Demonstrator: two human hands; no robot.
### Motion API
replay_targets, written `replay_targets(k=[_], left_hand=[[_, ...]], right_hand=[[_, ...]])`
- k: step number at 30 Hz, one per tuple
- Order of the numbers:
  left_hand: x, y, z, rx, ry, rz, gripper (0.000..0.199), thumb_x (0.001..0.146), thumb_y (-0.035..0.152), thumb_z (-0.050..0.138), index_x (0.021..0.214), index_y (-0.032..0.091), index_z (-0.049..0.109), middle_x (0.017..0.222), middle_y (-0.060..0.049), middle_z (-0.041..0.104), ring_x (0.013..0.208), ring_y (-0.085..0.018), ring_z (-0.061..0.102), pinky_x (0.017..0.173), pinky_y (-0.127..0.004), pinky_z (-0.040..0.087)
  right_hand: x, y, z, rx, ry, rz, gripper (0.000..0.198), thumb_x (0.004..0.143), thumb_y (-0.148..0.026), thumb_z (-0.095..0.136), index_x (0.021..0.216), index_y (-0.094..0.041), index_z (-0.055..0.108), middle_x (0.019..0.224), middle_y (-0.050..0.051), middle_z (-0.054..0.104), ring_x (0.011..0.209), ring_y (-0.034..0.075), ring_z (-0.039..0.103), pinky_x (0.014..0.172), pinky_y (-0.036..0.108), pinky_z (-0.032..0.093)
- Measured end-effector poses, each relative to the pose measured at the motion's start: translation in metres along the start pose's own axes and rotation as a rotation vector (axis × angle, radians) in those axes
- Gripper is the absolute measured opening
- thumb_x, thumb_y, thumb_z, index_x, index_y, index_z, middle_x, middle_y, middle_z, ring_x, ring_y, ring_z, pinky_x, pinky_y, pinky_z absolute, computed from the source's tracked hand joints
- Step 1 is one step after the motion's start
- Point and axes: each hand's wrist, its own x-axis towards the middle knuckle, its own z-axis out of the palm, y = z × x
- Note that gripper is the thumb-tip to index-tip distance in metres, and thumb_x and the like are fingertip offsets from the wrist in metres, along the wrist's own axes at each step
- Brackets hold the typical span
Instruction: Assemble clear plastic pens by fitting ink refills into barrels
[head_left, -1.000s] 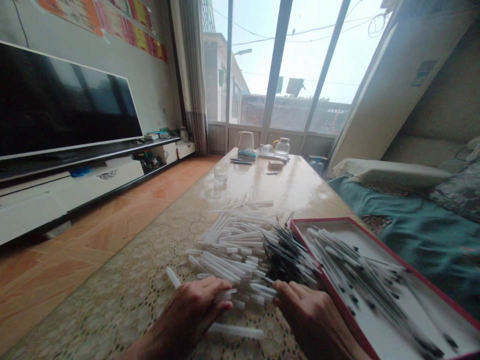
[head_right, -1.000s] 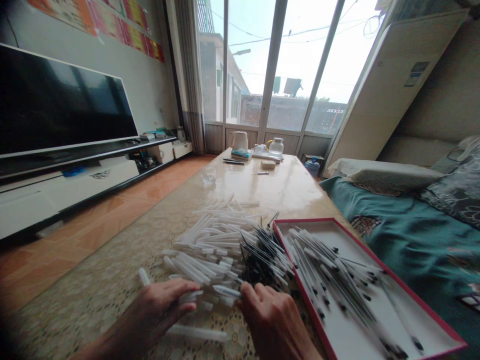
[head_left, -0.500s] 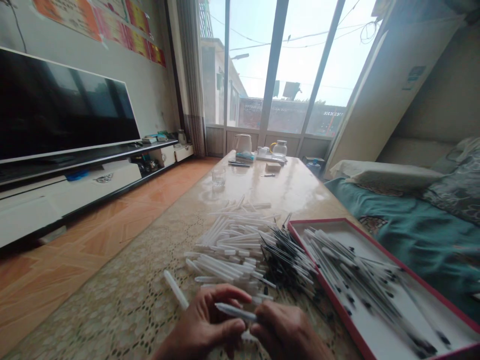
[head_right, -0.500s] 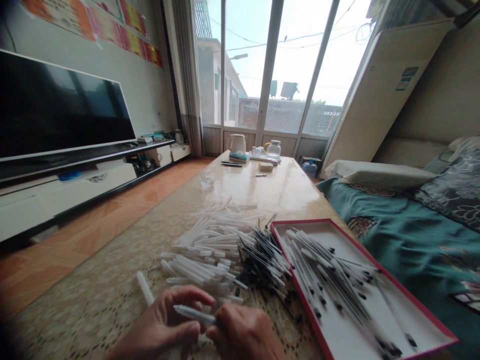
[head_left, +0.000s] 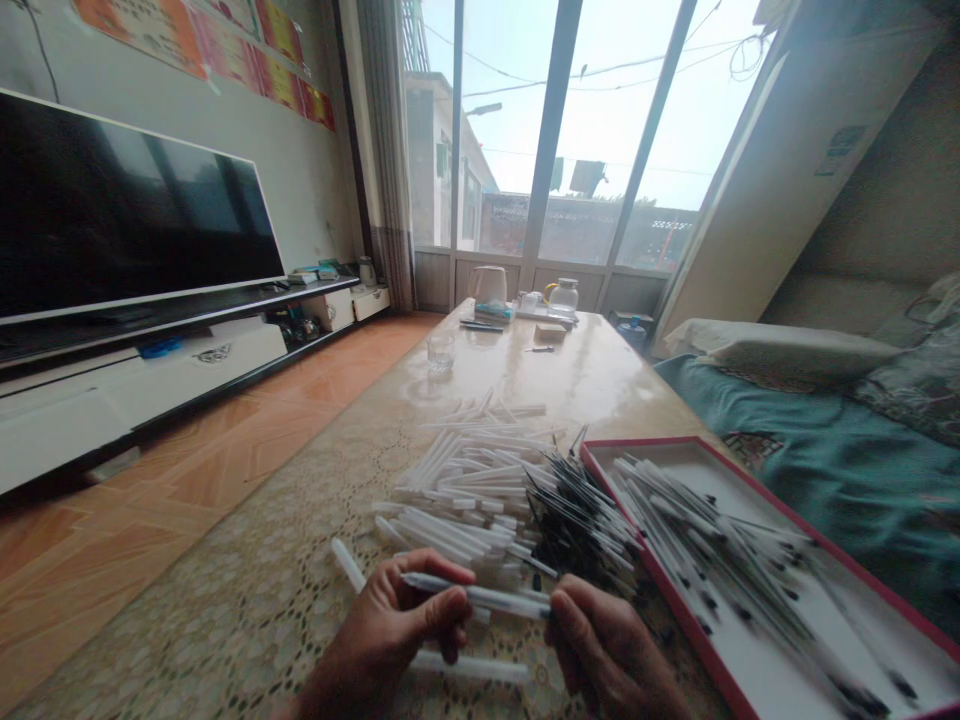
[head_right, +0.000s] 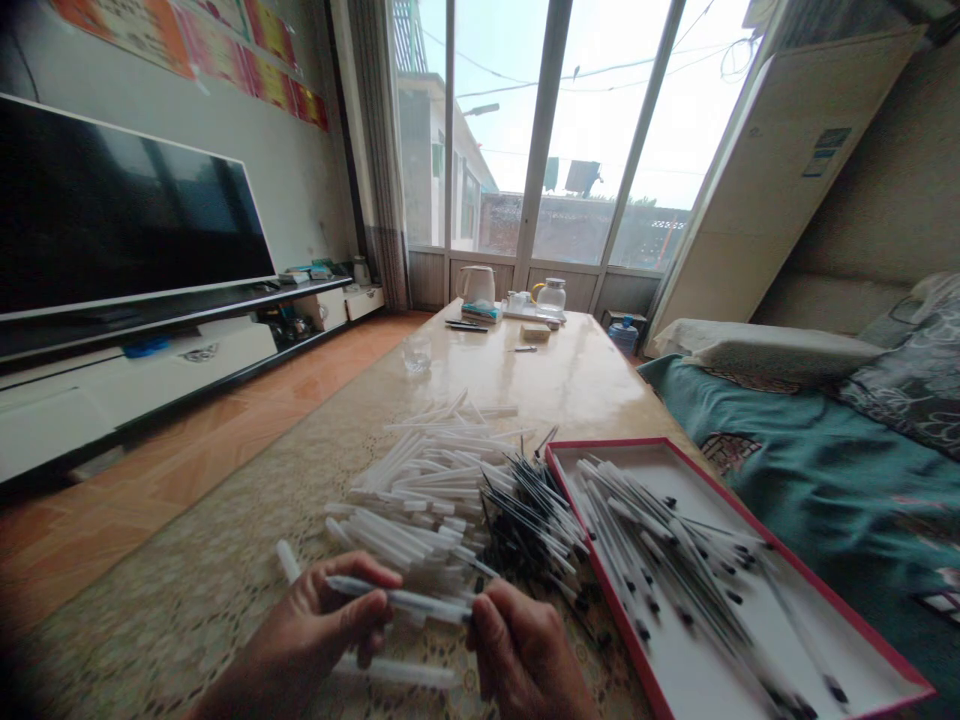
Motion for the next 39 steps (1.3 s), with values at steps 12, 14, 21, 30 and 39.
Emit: replay_targets(k=[12,14,21,30,39], left_hand=[[0.0025,-0.0035,-0.0021,0.036,0.015,-0.043,0.034,0.058,0.039,0.087,0.074,0.014,0.07,0.048,0.0,0.07,0.039,-0.011,0.059,0.043,-0.02,0.042],[0.0024,-0.0029,-0.002,0.046,0.009,-0.051,0.035,0.058,0.039,0.087,0.074,0.014,0.07,0.047,0.0,0.07,0.039,-0.011,0.059,0.043,-0.02,0.043],[0.0004,0.0011,-0.0004,0.066,0.025,-0.041,0.034,0.06,0.038,0.087,0.076,0.013,0.07,0.048,0.0,0.071,0.041,-0.01,0.061,0.045,-0.019,0.044],[0.0,0.001,0.0001,0.078,0.035,-0.047,0.034,0.058,0.038,0.087,0.074,0.014,0.07,0.048,0.0,0.071,0.04,-0.011,0.06,0.045,-0.019,0.045],[0.0,0.0027,0.0005,0.091,0.043,-0.042,0.034,0.058,0.039,0.087,0.074,0.014,0.071,0.047,0.0,0.071,0.04,-0.01,0.06,0.044,-0.018,0.044]], right_hand=[[0.0041,0.0068,0.0004,-0.06,0.034,-0.069,0.04,0.091,-0.058,0.043,0.08,-0.02,0.053,0.062,-0.001,0.059,0.049,0.011,0.049,0.048,0.021,0.038],[0.0038,0.008,0.0016,-0.136,0.043,-0.101,0.046,0.096,-0.055,0.034,0.072,-0.02,0.052,0.054,-0.002,0.054,0.046,0.011,0.046,0.048,0.021,0.035],[0.0041,0.0094,0.0021,-0.105,0.086,-0.129,0.037,0.092,-0.054,0.045,0.084,-0.019,0.055,0.062,-0.002,0.057,0.048,0.011,0.046,0.046,0.02,0.033],[0.0046,0.0088,-0.0043,-0.19,0.027,-0.138,0.03,0.093,-0.047,0.045,0.09,-0.019,0.055,0.064,0.0,0.062,0.052,0.013,0.053,0.049,0.021,0.036],[0.0044,0.0117,-0.0048,-0.256,0.002,-0.152,0.033,0.097,-0.044,0.039,0.085,-0.019,0.056,0.06,0.001,0.065,0.052,0.014,0.056,0.052,0.022,0.038]])
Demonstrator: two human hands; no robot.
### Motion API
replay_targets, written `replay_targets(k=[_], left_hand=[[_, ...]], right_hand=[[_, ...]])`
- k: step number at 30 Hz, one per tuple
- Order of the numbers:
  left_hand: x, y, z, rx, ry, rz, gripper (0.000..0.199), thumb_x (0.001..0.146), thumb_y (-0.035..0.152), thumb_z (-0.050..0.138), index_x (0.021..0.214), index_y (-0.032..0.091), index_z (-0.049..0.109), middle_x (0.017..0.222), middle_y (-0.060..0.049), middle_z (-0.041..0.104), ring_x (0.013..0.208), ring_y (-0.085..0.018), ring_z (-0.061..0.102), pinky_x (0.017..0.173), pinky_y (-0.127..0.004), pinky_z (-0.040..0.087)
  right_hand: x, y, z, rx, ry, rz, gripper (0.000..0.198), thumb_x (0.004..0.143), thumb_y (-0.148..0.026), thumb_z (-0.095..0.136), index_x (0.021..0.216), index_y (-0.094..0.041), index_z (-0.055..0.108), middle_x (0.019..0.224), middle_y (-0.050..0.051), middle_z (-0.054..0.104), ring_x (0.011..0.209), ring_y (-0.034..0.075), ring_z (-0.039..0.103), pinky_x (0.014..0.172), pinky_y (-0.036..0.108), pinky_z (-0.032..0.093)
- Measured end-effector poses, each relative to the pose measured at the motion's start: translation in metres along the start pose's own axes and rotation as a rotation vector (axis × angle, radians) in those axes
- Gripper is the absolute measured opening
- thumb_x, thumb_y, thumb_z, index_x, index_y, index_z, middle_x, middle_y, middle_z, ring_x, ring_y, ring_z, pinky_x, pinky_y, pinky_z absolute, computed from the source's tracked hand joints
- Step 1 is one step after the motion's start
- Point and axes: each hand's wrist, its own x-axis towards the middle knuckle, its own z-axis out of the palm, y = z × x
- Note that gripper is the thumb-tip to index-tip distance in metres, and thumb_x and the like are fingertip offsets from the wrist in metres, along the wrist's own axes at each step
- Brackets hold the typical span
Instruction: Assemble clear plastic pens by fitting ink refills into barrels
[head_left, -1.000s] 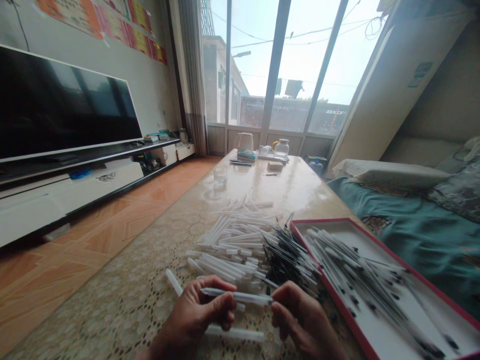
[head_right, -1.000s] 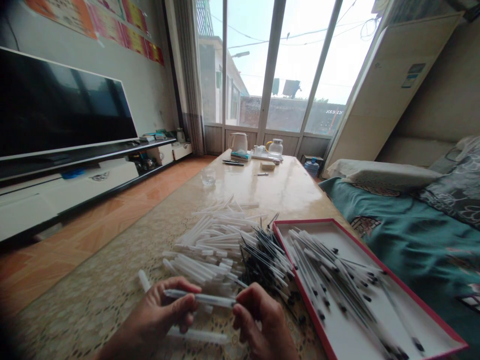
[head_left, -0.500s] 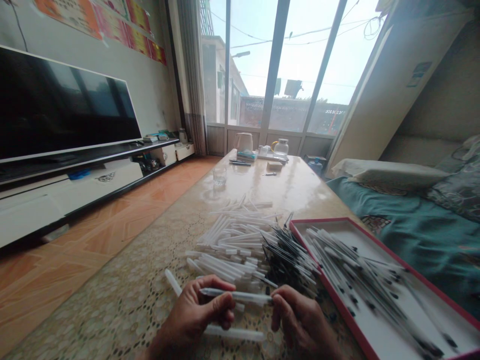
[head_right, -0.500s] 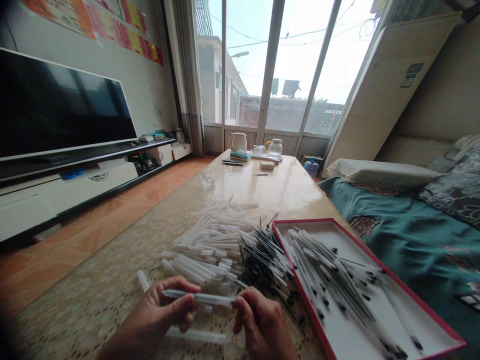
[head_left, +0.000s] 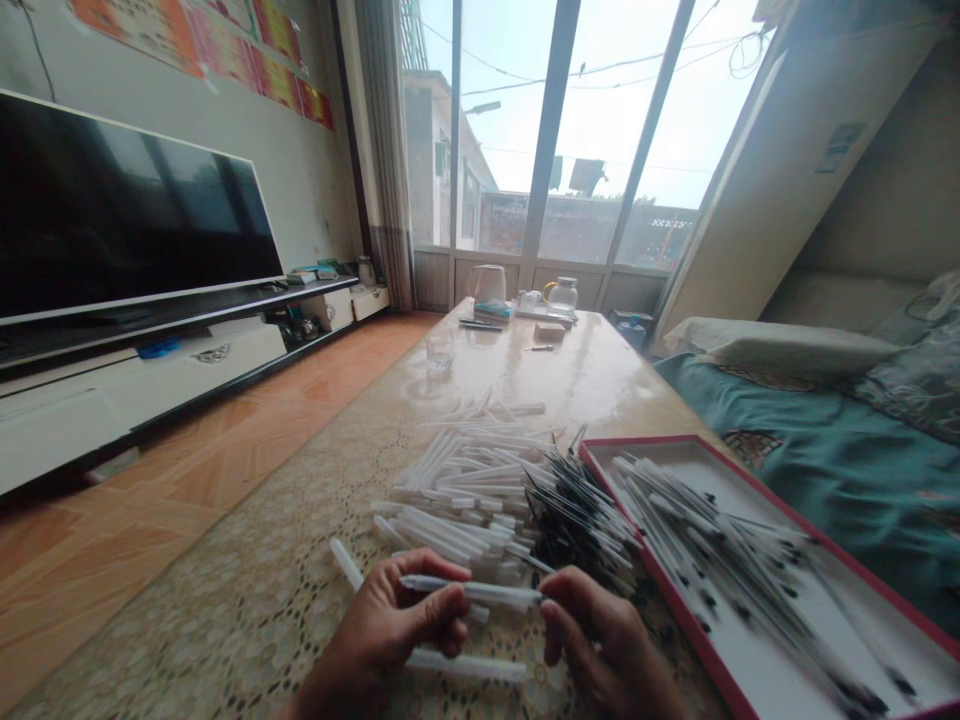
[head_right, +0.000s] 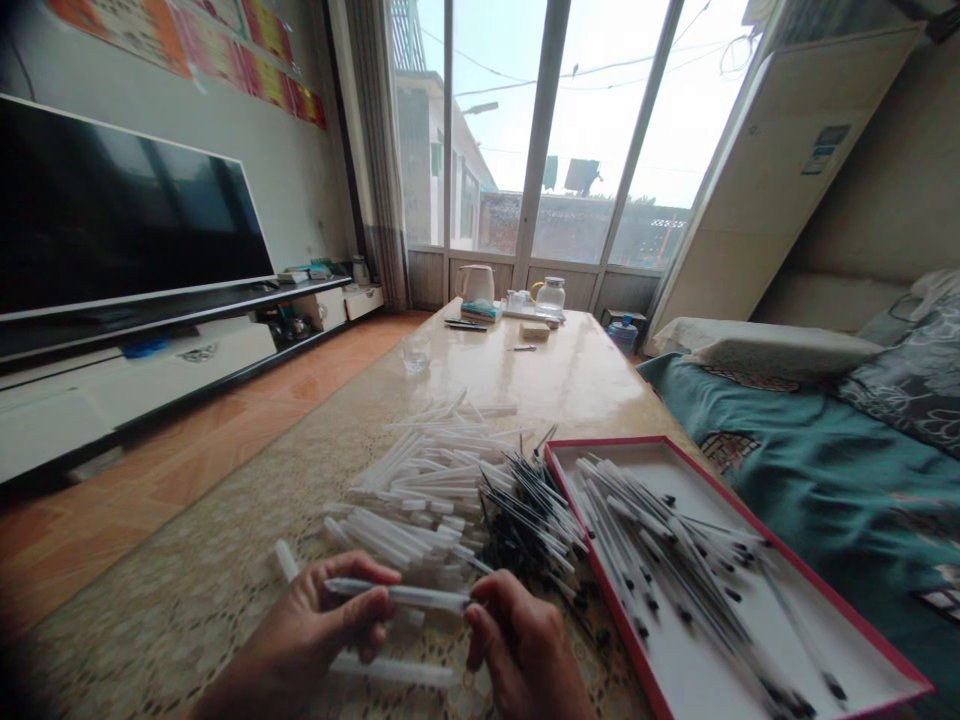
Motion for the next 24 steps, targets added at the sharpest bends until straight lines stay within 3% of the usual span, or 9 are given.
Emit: replay_targets(k=[2,7,12,16,21,24], left_hand=[[-0.0001,0.0006,-0.0002,0.008,-0.004,0.0,0.034,0.059,0.039,0.087,0.075,0.014,0.071,0.047,0.0,0.071,0.04,-0.01,0.06,0.044,-0.018,0.044],[-0.0005,0.0012,-0.0001,0.017,-0.006,-0.001,0.033,0.06,0.039,0.086,0.075,0.014,0.071,0.048,0.0,0.071,0.04,-0.01,0.06,0.045,-0.017,0.043],[-0.0007,0.0018,0.0002,0.012,0.009,-0.002,0.034,0.058,0.039,0.088,0.074,0.014,0.07,0.047,0.0,0.07,0.04,-0.01,0.059,0.045,-0.018,0.043],[-0.0005,0.0012,0.0004,0.017,0.008,0.008,0.034,0.058,0.039,0.087,0.074,0.014,0.07,0.047,0.0,0.07,0.04,-0.01,0.059,0.045,-0.018,0.043],[0.0012,-0.0007,-0.0014,0.047,0.011,0.003,0.036,0.058,0.04,0.087,0.075,0.014,0.07,0.047,0.0,0.071,0.039,-0.011,0.059,0.044,-0.019,0.043],[0.0024,-0.0009,-0.003,0.056,-0.011,-0.008,0.035,0.058,0.04,0.087,0.075,0.014,0.07,0.047,0.0,0.071,0.039,-0.011,0.059,0.044,-0.019,0.043]], right_hand=[[-0.0002,-0.0002,-0.001,0.005,-0.015,0.02,0.03,0.095,-0.045,0.042,0.093,-0.018,0.056,0.062,0.001,0.065,0.053,0.014,0.057,0.051,0.021,0.038],[-0.0002,-0.0035,-0.0015,-0.037,-0.012,-0.003,0.044,0.099,-0.044,0.031,0.07,-0.02,0.053,0.058,0.002,0.064,0.053,0.013,0.056,0.054,0.022,0.038],[0.0008,-0.0041,0.0013,0.069,0.031,0.033,0.036,0.093,-0.05,0.043,0.097,-0.017,0.057,0.059,-0.001,0.064,0.051,0.014,0.058,0.05,0.021,0.038],[0.0007,-0.0033,0.0,0.007,-0.004,0.001,0.043,0.098,-0.046,0.033,0.074,-0.019,0.057,0.057,0.002,0.064,0.052,0.014,0.057,0.053,0.022,0.038],[0.0007,-0.004,-0.0003,0.046,-0.016,0.046,0.03,0.095,-0.043,0.043,0.097,-0.017,0.056,0.063,0.001,0.067,0.055,0.015,0.06,0.053,0.021,0.039],[0.0014,-0.005,-0.0011,0.027,-0.024,0.029,0.033,0.096,-0.042,0.039,0.088,-0.017,0.059,0.062,0.001,0.066,0.054,0.014,0.057,0.052,0.021,0.039]])
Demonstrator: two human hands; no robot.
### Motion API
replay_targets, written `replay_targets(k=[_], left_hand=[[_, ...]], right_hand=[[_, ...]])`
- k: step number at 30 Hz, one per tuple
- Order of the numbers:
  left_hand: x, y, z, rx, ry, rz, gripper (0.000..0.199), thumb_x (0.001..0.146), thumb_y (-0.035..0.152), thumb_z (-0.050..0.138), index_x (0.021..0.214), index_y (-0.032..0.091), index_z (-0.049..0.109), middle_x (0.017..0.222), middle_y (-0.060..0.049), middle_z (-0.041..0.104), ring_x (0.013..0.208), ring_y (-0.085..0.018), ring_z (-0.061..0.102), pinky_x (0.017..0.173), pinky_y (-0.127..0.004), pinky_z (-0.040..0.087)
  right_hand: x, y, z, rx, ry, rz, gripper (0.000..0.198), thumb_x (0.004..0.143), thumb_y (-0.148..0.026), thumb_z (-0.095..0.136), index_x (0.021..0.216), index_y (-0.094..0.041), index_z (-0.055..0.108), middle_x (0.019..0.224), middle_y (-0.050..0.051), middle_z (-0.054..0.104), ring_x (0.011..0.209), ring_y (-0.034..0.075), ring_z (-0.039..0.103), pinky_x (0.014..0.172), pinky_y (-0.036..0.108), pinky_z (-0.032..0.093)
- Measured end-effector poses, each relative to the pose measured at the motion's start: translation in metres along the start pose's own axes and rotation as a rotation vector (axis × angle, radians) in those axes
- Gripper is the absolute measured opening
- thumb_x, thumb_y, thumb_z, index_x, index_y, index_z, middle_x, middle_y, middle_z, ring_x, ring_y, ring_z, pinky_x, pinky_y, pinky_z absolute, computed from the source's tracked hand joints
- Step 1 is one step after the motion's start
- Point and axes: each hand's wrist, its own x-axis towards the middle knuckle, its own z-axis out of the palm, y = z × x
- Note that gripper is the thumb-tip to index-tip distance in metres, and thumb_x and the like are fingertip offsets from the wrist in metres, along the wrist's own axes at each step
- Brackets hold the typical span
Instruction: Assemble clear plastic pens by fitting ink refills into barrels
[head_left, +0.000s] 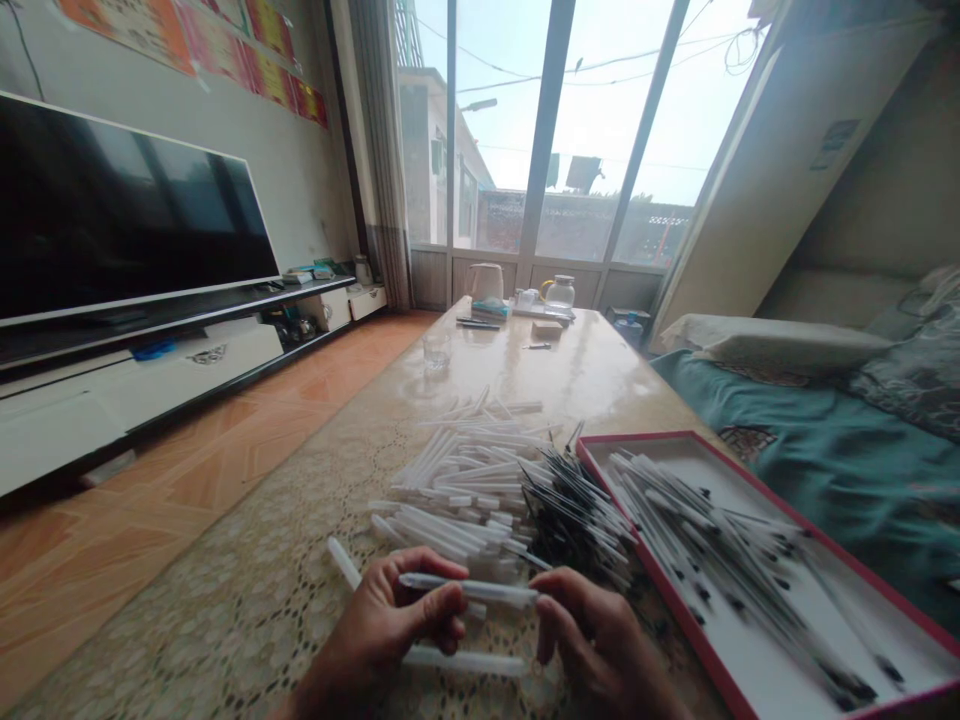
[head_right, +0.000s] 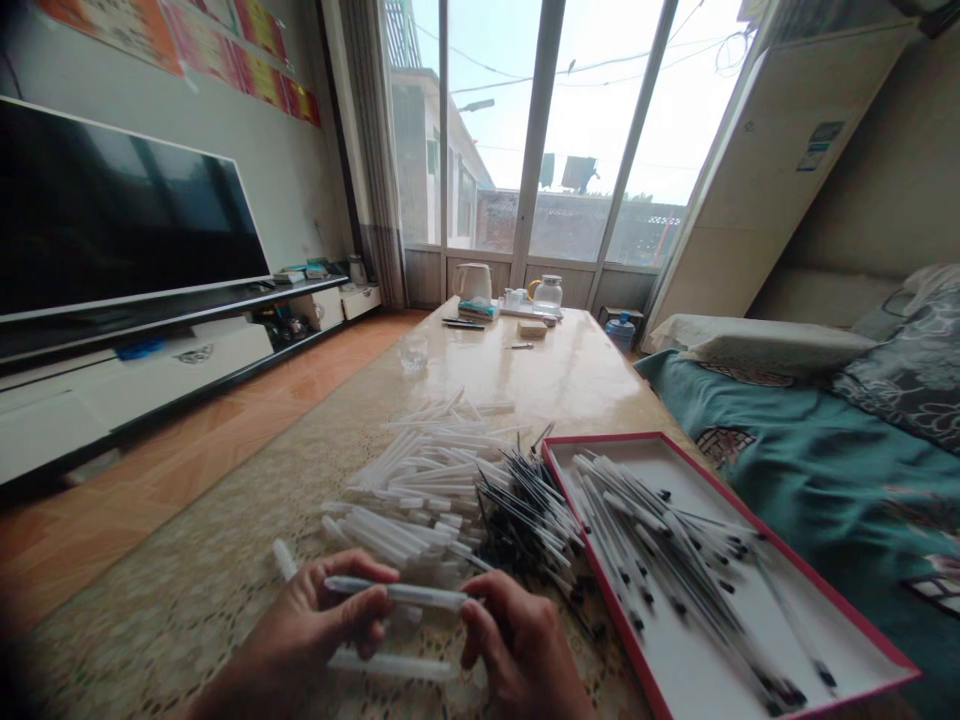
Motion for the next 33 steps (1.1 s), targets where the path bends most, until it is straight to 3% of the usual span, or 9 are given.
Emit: replay_targets(k=[5,9,11,15,20,23,26,30,33], left_hand=[[0.0,0.001,0.001,-0.054,0.046,0.0,0.036,0.056,0.04,0.088,0.074,0.015,0.07,0.046,0.001,0.07,0.041,-0.01,0.058,0.045,-0.018,0.043],[-0.002,0.003,0.002,-0.061,0.084,-0.001,0.035,0.055,0.04,0.088,0.072,0.015,0.07,0.046,0.001,0.069,0.042,-0.011,0.058,0.046,-0.019,0.044],[-0.003,0.005,0.003,-0.029,0.091,-0.001,0.035,0.055,0.04,0.088,0.072,0.015,0.07,0.046,0.001,0.069,0.042,-0.011,0.059,0.046,-0.019,0.044],[-0.005,0.006,0.005,0.032,0.076,0.006,0.033,0.058,0.039,0.087,0.073,0.015,0.071,0.047,0.0,0.07,0.042,-0.012,0.06,0.047,-0.02,0.044],[-0.006,0.004,0.005,0.005,0.056,0.009,0.032,0.058,0.038,0.087,0.073,0.015,0.071,0.046,0.0,0.069,0.04,-0.011,0.059,0.045,-0.02,0.044],[-0.003,0.009,-0.004,-0.034,0.113,0.046,0.029,0.058,0.035,0.087,0.072,0.014,0.072,0.045,0.001,0.068,0.041,-0.011,0.058,0.045,-0.019,0.045],[0.0,0.021,-0.022,-0.114,0.232,0.119,0.026,0.059,0.029,0.087,0.076,0.015,0.073,0.05,0.002,0.068,0.046,-0.01,0.06,0.047,-0.018,0.046],[0.001,0.033,-0.038,-0.144,0.28,0.169,0.026,0.059,0.027,0.087,0.078,0.016,0.073,0.054,0.003,0.066,0.047,-0.008,0.055,0.046,-0.015,0.043],[0.001,0.031,-0.034,0.113,0.23,0.165,0.021,0.063,0.033,0.083,0.069,0.015,0.072,0.043,0.007,0.053,0.04,-0.006,0.043,0.039,-0.015,0.031]], right_hand=[[0.001,0.003,-0.01,-0.122,0.069,0.002,0.031,0.096,-0.038,0.041,0.076,-0.019,0.055,0.063,0.0,0.062,0.057,0.015,0.057,0.054,0.023,0.04],[0.002,0.013,-0.016,-0.232,0.283,0.071,0.025,0.093,-0.036,0.046,0.1,-0.016,0.059,0.068,0.002,0.065,0.061,0.019,0.063,0.058,0.026,0.046],[0.002,0.014,-0.016,-0.227,0.332,0.001,0.026,0.093,-0.034,0.047,0.109,-0.017,0.059,0.076,0.005,0.068,0.068,0.02,0.065,0.062,0.027,0.049],[-0.001,0.003,-0.008,-0.211,0.221,-0.186,0.015,0.094,-0.028,0.048,0.091,-0.021,0.061,0.083,0.003,0.068,0.074,0.017,0.065,0.066,0.024,0.049],[-0.005,-0.006,-0.002,-0.284,0.162,-0.195,0.015,0.094,-0.024,0.05,0.08,-0.022,0.055,0.073,-0.001,0.063,0.066,0.015,0.06,0.061,0.022,0.045],[-0.002,0.0,-0.017,-0.397,0.176,-0.22,0.016,0.095,-0.02,0.046,0.082,-0.022,0.055,0.078,0.001,0.063,0.073,0.017,0.06,0.067,0.026,0.044],[0.003,0.01,-0.04,-0.671,0.268,-0.259,0.022,0.096,-0.018,0.04,0.081,-0.022,0.055,0.078,0.004,0.061,0.074,0.022,0.057,0.071,0.034,0.041],[0.006,0.022,-0.058,-0.857,0.428,-0.163,0.022,0.095,-0.023,0.038,0.078,-0.021,0.052,0.076,0.007,0.059,0.071,0.025,0.056,0.068,0.037,0.04],[0.006,0.026,-0.06,-0.874,0.494,-0.048,0.019,0.093,-0.025,0.04,0.077,-0.021,0.05,0.074,0.007,0.06,0.068,0.025,0.059,0.064,0.035,0.042]])
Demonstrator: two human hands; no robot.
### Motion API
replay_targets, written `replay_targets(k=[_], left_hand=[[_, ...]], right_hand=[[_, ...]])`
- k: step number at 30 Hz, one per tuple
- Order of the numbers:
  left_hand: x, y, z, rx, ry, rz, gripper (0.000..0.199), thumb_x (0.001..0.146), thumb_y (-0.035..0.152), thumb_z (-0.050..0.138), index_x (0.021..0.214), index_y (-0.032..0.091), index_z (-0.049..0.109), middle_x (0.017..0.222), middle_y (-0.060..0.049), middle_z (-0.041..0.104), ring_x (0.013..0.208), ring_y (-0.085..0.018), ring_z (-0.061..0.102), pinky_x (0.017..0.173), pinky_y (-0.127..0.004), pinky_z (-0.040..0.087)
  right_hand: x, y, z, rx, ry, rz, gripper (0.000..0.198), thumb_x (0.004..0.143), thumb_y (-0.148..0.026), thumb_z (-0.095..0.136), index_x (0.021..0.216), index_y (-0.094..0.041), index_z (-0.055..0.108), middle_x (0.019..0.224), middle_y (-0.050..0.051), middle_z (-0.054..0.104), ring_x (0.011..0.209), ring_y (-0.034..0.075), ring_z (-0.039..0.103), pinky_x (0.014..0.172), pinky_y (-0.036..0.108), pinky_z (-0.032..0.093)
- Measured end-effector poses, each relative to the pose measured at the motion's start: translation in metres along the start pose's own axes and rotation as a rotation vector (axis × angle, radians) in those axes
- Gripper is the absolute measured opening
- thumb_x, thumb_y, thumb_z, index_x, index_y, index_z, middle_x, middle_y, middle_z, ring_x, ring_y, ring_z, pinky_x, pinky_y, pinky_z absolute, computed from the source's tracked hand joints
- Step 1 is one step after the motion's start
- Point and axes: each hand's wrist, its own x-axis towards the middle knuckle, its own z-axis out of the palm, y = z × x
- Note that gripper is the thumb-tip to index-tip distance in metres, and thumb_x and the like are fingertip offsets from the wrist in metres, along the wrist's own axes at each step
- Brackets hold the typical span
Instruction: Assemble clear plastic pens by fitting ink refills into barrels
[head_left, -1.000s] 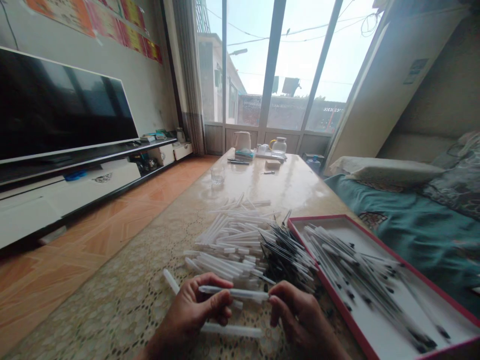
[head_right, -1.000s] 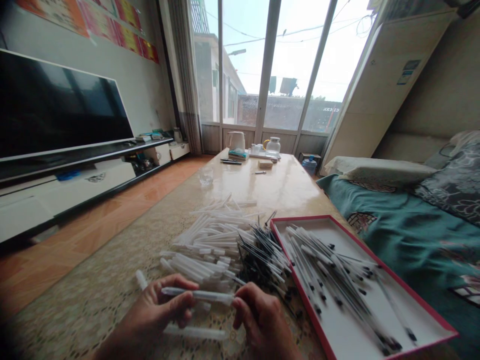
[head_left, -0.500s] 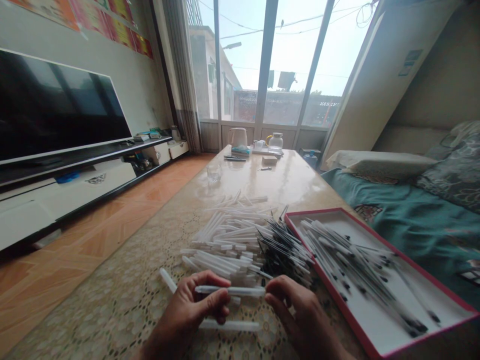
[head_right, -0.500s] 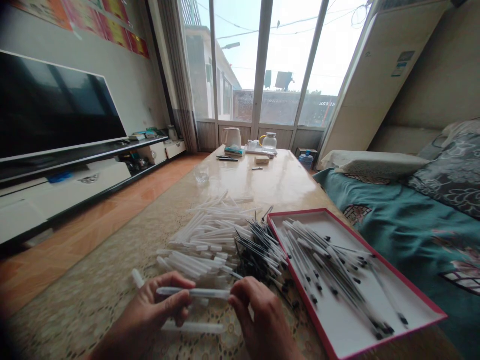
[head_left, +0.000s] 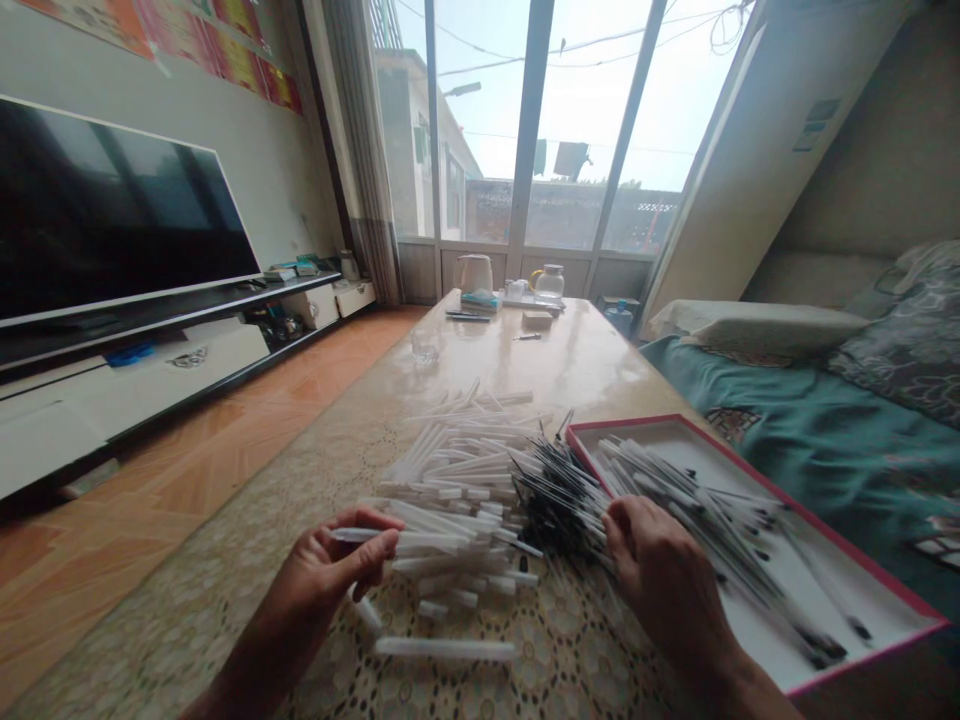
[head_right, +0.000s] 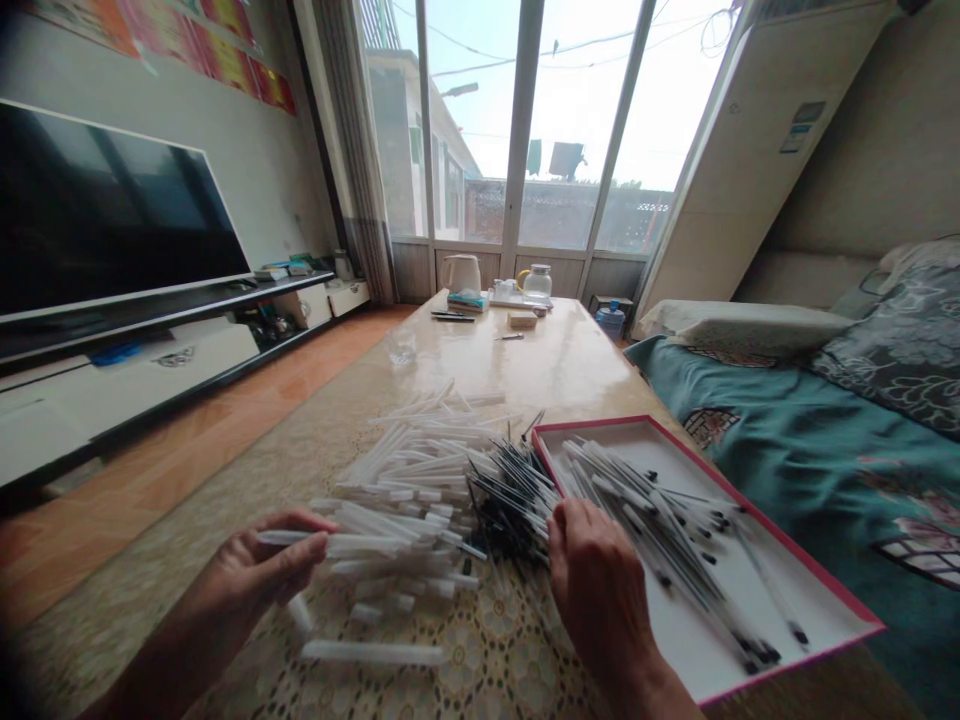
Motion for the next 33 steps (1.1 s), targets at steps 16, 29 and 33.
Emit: replay_targets(k=[16,29,33], left_hand=[[0.005,-0.02,-0.006,0.92,0.16,0.4,0.039,0.071,0.039,0.071,0.106,0.023,0.064,0.104,-0.008,0.064,0.09,-0.029,0.062,0.069,-0.036,0.052],[0.002,-0.027,-0.002,0.981,0.153,0.595,0.035,0.077,0.033,0.066,0.11,0.023,0.062,0.115,-0.01,0.059,0.109,-0.033,0.052,0.09,-0.049,0.047],[0.0,-0.027,-0.001,1.008,0.124,0.624,0.029,0.078,0.031,0.066,0.106,0.023,0.063,0.11,-0.009,0.062,0.105,-0.032,0.055,0.091,-0.049,0.045]], right_hand=[[0.005,0.07,-0.002,-0.229,-0.119,0.141,0.006,0.083,-0.025,0.052,0.078,-0.023,0.052,0.077,0.008,0.065,0.074,0.027,0.064,0.061,0.034,0.045],[0.018,0.058,0.008,0.09,-0.092,0.079,0.022,0.089,-0.026,0.043,0.099,-0.018,0.061,0.092,0.011,0.069,0.083,0.024,0.066,0.074,0.035,0.05],[0.019,0.046,0.01,0.21,-0.115,0.119,0.027,0.089,-0.03,0.044,0.102,-0.016,0.063,0.087,0.01,0.071,0.072,0.022,0.067,0.066,0.033,0.053]])
